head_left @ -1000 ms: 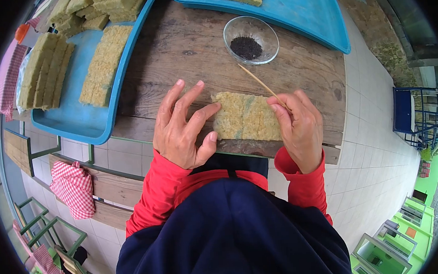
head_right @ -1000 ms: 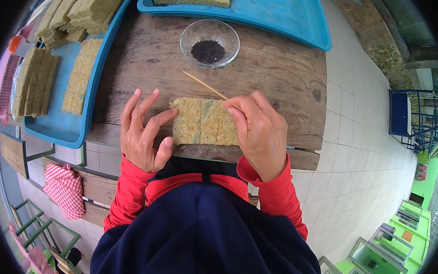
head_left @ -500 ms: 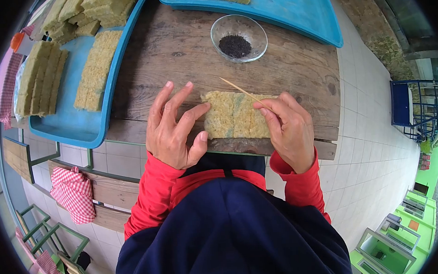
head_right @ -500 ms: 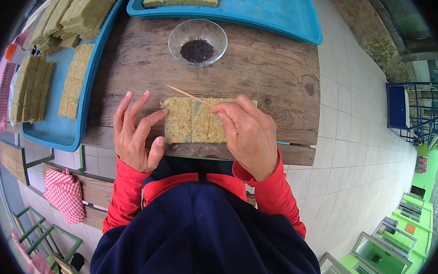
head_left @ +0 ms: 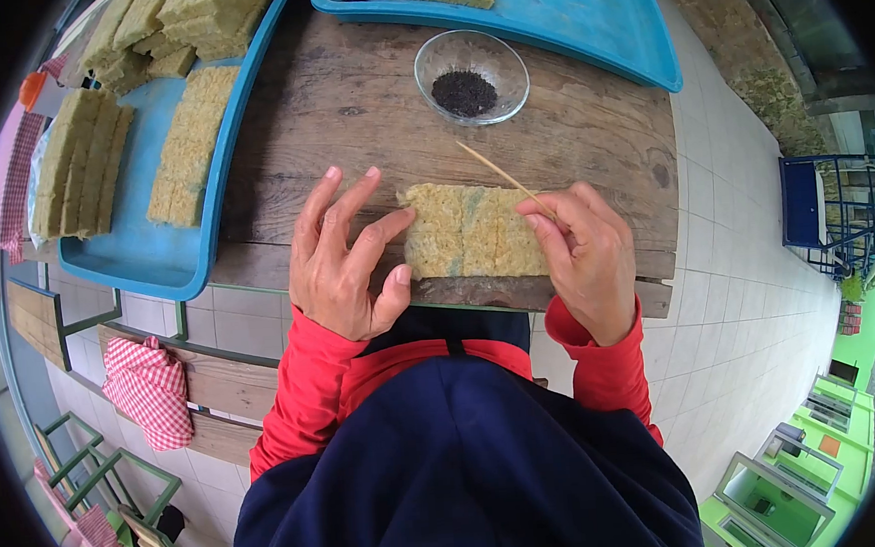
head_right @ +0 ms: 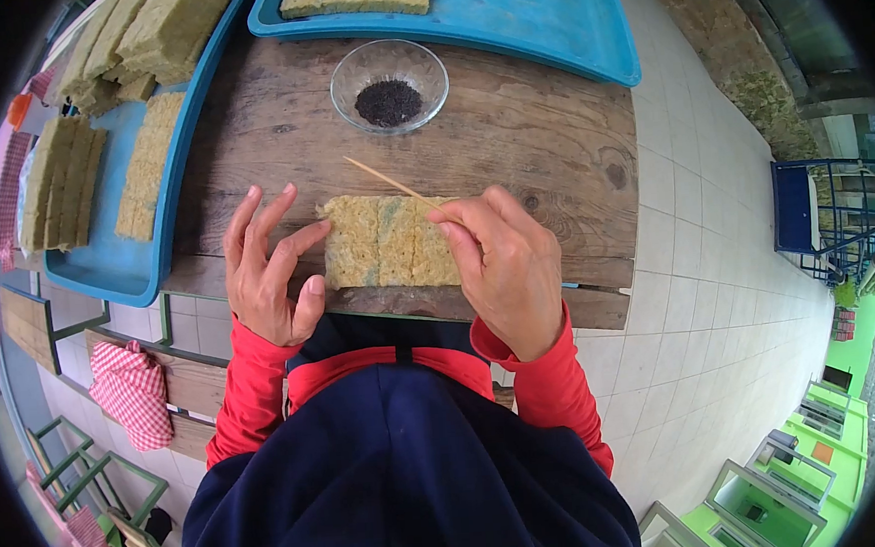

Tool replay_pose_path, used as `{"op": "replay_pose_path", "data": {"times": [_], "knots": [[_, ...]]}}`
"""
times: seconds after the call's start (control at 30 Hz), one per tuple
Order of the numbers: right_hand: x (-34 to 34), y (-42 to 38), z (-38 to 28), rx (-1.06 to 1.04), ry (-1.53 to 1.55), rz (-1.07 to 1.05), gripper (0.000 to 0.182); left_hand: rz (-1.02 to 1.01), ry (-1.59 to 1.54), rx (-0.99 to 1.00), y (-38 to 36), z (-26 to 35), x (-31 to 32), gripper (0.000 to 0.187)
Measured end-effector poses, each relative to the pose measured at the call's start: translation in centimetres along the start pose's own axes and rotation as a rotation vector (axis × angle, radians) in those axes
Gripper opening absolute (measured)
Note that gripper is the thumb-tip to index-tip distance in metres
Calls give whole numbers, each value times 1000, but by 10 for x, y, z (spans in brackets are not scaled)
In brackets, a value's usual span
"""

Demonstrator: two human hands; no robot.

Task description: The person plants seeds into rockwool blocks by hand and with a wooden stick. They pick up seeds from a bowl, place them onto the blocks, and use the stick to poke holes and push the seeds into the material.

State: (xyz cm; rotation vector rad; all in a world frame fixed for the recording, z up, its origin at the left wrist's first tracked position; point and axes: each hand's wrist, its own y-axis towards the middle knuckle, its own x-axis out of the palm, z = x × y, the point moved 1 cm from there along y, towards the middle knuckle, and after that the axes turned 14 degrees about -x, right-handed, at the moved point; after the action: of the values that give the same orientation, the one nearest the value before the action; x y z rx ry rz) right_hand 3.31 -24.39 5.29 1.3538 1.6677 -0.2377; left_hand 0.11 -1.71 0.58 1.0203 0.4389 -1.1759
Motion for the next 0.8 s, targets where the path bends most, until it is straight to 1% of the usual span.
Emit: {"op": "replay_pose_path", "data": {"times": [0.13, 0.27, 0.33, 0.4, 0.47, 0.5, 0.53, 0.57, 0.63, 0.77, 0.8], "knots": [[-12, 11, -2, -25, -9, 5, 8, 28, 4, 9, 0, 1, 0, 39], [-25, 46, 3, -127, -107, 2, 4, 34, 2, 5, -1, 1, 0, 39], [-24, 69, 9, -247, -239, -49, 4, 3, -34, -30, -2, 1, 1, 43], [-14, 89, 18, -260, -244, -78, 6, 13, -36, -29, -3, 0, 1, 43], [1, 105, 27, -436, -320, -151, 8, 19, -36, -28, -2, 0, 1, 43], [8, 112, 28, -408, -371, -217, 9, 32, -27, -16, -1, 0, 1, 41], [15, 119, 30, -407, -369, -217, 9, 44, -18, -3, -1, 0, 1, 39], [22, 126, 33, -393, -421, -299, 9, 41, -16, -3, -1, 0, 1, 39], [33, 136, 33, -323, -465, -441, 8, 16, -39, -30, -2, -1, 2, 43], [43, 143, 36, -333, -539, -473, 9, 12, -40, -33, -2, 0, 1, 43], [41, 143, 33, -357, -523, -443, 7, 14, -38, -35, -2, 0, 1, 43]]}}
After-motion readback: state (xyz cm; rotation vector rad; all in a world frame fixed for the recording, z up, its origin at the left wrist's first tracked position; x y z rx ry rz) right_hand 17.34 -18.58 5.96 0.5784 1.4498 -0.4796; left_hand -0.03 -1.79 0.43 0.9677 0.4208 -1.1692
